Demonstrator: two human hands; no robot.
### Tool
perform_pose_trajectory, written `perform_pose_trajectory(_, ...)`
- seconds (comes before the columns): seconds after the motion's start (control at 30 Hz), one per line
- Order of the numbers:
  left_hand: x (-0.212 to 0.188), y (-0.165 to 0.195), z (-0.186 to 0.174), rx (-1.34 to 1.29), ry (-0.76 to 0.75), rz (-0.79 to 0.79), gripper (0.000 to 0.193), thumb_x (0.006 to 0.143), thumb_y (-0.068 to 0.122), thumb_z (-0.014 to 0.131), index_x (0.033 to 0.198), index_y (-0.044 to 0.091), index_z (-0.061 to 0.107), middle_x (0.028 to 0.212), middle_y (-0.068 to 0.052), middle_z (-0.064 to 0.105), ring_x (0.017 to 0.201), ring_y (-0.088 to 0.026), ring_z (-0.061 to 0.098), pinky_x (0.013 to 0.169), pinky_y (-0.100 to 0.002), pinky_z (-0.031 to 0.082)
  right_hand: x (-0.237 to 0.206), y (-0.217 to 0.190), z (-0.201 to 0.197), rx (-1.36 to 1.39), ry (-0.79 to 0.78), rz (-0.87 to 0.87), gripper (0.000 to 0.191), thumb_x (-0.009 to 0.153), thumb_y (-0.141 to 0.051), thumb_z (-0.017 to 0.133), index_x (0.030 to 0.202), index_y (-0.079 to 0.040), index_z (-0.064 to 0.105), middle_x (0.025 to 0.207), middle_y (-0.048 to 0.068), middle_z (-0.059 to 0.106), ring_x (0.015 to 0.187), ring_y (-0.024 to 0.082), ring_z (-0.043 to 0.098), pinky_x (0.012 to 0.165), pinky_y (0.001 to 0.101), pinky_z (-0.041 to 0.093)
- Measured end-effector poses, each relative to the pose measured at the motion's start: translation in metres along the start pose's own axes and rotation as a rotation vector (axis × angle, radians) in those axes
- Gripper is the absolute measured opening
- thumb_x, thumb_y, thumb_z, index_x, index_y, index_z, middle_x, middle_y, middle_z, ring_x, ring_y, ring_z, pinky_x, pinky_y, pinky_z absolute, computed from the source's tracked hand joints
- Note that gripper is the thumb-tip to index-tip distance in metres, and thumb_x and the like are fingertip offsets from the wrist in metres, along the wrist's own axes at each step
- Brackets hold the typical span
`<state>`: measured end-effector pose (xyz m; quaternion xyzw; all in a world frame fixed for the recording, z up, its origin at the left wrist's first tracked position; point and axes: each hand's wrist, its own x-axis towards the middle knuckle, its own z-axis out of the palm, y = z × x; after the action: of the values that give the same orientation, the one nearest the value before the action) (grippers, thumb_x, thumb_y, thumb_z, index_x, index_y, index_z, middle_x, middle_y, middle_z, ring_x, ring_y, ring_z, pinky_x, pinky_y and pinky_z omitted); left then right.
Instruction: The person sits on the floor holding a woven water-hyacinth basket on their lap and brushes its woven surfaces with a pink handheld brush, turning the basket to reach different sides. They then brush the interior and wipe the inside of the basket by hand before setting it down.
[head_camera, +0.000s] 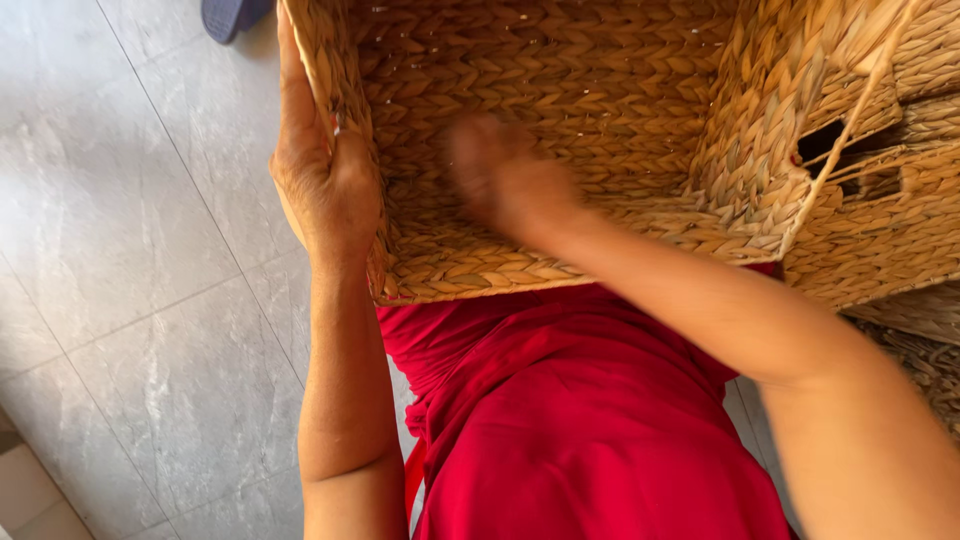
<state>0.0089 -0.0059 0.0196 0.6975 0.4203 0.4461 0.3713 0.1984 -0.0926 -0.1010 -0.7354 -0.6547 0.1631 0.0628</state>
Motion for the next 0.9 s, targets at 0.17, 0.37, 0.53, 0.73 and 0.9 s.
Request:
perform_pose_trajectory(0.17, 0.001, -0.023, 0.003, -0.076, 0.003, 0.076, 0.074, 0.102, -0.020, 0.038, 0.162, 0.022, 0.034, 0.156, -0.006, 0.058, 0.138, -0.015, 0.061, 0.115, -0.029, 0.053, 0.040, -0.055, 0.013, 0.022, 0.295, -0.368, 0.077, 0.092, -0.034, 0.068, 0.157, -0.024, 0.028, 0.149, 0.016, 0.050, 0.103, 0.042, 0.071, 0.052, 0.0466, 0.058)
perform_pose_trajectory(0.37, 0.000, -0.017, 0.011, 0.022, 0.009, 0.016, 0.076, 0.102, -0.018, 0.042, 0.162, 0.026, 0.033, 0.149, -0.003, 0.067, 0.126, -0.009, 0.071, 0.103, -0.022, 0.059, -0.005, 0.091, -0.055, -0.124, 0.028, 0.230, 0.091, 0.100, -0.040, 0.069, 0.167, -0.045, 0.008, 0.135, 0.029, 0.046, 0.084, 0.045, 0.070, 0.063, 0.0503, 0.060)
perform_pose_trajectory(0.53, 0.003, -0.013, 0.009, 0.119, -0.011, -0.149, 0.084, 0.084, -0.016, 0.042, 0.156, 0.026, 0.034, 0.146, -0.001, 0.070, 0.091, -0.011, 0.069, 0.077, -0.024, 0.054, -0.030, 0.143, -0.067, -0.026, 0.116, 0.512, 0.111, 0.094, -0.038, 0.081, 0.168, -0.032, -0.003, 0.147, 0.038, 0.038, 0.082, 0.045, 0.069, 0.061, 0.0486, 0.060)
perform_pose_trajectory(0.73, -0.006, -0.002, 0.005, -0.028, 0.007, 0.123, 0.081, 0.094, -0.024, 0.036, 0.162, 0.019, 0.032, 0.161, -0.008, 0.053, 0.145, -0.015, 0.056, 0.124, -0.028, 0.049, 0.025, 0.044, -0.022, 0.037, 0.487, -0.004, 0.099, 0.095, -0.028, 0.085, 0.166, -0.030, 0.016, 0.155, 0.030, 0.038, 0.097, 0.034, 0.070, 0.061, 0.0408, 0.062)
perform_pose_trajectory(0.9, -0.013, -0.010, 0.004, -0.218, -0.035, 0.068, 0.087, 0.086, -0.025, 0.027, 0.163, 0.013, 0.032, 0.161, -0.007, 0.053, 0.148, -0.018, 0.052, 0.126, -0.033, 0.044, 0.071, -0.002, 0.001, 0.021, 0.589, -0.143, 0.091, 0.078, -0.036, 0.088, 0.149, -0.023, 0.033, 0.120, 0.022, 0.049, 0.095, 0.036, 0.063, 0.062, 0.0439, 0.061)
